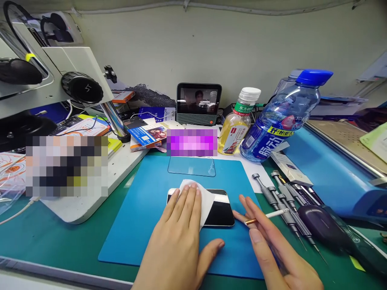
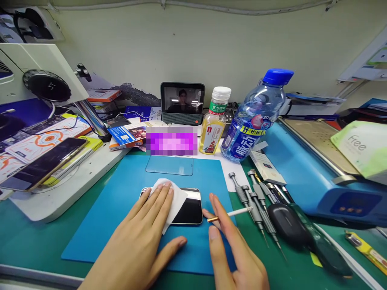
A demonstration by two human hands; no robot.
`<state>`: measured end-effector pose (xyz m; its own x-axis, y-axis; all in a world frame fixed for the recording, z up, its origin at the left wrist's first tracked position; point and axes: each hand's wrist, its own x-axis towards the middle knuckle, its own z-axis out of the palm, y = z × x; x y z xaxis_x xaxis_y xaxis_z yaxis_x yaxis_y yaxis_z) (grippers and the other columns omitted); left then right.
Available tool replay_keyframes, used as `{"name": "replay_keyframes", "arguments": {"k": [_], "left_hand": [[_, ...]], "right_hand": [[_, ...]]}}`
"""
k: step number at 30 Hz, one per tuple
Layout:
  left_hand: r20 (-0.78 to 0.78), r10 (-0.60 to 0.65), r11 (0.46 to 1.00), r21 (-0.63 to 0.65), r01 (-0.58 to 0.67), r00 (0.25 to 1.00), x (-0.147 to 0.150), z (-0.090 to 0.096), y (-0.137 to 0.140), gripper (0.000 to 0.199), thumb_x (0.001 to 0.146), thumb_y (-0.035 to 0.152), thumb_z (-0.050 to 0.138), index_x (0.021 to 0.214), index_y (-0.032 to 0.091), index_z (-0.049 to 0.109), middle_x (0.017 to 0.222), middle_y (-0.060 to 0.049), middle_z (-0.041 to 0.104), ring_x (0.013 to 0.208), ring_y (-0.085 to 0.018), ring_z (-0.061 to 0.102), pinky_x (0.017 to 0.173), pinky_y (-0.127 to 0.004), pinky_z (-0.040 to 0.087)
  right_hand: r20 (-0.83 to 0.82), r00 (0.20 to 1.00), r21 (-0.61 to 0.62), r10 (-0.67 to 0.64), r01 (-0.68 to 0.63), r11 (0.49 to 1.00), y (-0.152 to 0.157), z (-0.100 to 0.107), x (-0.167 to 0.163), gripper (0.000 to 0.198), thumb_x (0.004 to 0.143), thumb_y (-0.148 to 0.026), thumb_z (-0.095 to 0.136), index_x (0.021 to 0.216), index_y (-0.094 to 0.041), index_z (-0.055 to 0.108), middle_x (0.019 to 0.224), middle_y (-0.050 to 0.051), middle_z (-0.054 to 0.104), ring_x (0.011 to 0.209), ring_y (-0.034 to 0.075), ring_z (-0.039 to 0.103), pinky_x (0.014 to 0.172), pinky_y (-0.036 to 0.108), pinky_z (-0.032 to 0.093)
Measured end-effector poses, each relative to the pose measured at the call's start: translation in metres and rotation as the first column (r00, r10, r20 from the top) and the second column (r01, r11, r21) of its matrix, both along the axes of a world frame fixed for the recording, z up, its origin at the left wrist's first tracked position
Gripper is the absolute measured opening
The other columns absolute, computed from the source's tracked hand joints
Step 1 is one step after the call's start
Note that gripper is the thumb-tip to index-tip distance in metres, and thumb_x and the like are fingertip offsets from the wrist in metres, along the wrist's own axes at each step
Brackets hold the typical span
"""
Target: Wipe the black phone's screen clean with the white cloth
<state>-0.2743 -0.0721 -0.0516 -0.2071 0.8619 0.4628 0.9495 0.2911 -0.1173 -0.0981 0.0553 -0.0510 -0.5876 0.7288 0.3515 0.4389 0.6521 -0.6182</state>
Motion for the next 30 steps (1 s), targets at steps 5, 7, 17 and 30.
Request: {"name": "replay_keyframes", "arguments": {"k": [5, 7, 17, 30], "left_hand": [[-0.121, -0.142, 0.990, -0.020, 0.141, 0.982, 0.005, -0.014, -0.026, 0.088, 0.107, 0.074, 0.041, 0.157, 0.001, 0.048, 0.162, -0.020, 0.052, 0.148, -0.032, 0.054, 0.121, -0.042, 0.038], [-0.132, -0.146, 0.989, -0.019, 0.145, 0.980, 0.005, -0.017, -0.033, 0.089, 0.106, 0.075, 0.040, 0.156, 0.002, 0.050, 0.161, -0.019, 0.053, 0.149, -0.031, 0.053, 0.123, -0.042, 0.036], [0.048, -0.028, 1.000, 0.016, 0.027, 0.998, 0.028, 0.000, 0.024, 0.090, 0.108, 0.073, 0.037, 0.153, -0.003, 0.052, 0.159, -0.024, 0.053, 0.149, -0.037, 0.053, 0.123, -0.049, 0.045], [0.047, -0.044, 0.994, 0.100, 0.039, 0.998, 0.046, -0.015, 0.014, 0.088, 0.105, 0.074, 0.044, 0.149, -0.001, 0.057, 0.157, -0.023, 0.056, 0.145, -0.036, 0.057, 0.121, -0.047, 0.045]], "right_hand": [[-0.004, 1.000, 0.036, 0.012, -0.012, 0.999, 0.000, -0.001, 0.002, 0.045, 0.113, -0.036, 0.051, 0.158, -0.042, 0.054, 0.142, -0.009, 0.071, 0.123, 0.016, 0.073, 0.099, 0.017, 0.056], [0.002, 1.000, 0.043, 0.014, -0.014, 0.999, 0.000, -0.001, 0.001, 0.045, 0.113, -0.036, 0.051, 0.158, -0.043, 0.053, 0.143, -0.010, 0.071, 0.124, 0.015, 0.073, 0.100, 0.017, 0.055], [-0.006, 1.000, 0.071, -0.017, 0.017, 0.997, -0.002, 0.000, -0.002, 0.045, 0.113, -0.038, 0.052, 0.158, -0.045, 0.053, 0.151, -0.011, 0.064, 0.126, 0.015, 0.070, 0.096, 0.012, 0.053], [0.024, 0.999, 0.110, -0.033, 0.030, 0.993, -0.002, -0.001, 0.000, 0.046, 0.113, -0.041, 0.051, 0.159, -0.044, 0.052, 0.151, -0.010, 0.064, 0.125, 0.016, 0.071, 0.093, 0.014, 0.054]]}}
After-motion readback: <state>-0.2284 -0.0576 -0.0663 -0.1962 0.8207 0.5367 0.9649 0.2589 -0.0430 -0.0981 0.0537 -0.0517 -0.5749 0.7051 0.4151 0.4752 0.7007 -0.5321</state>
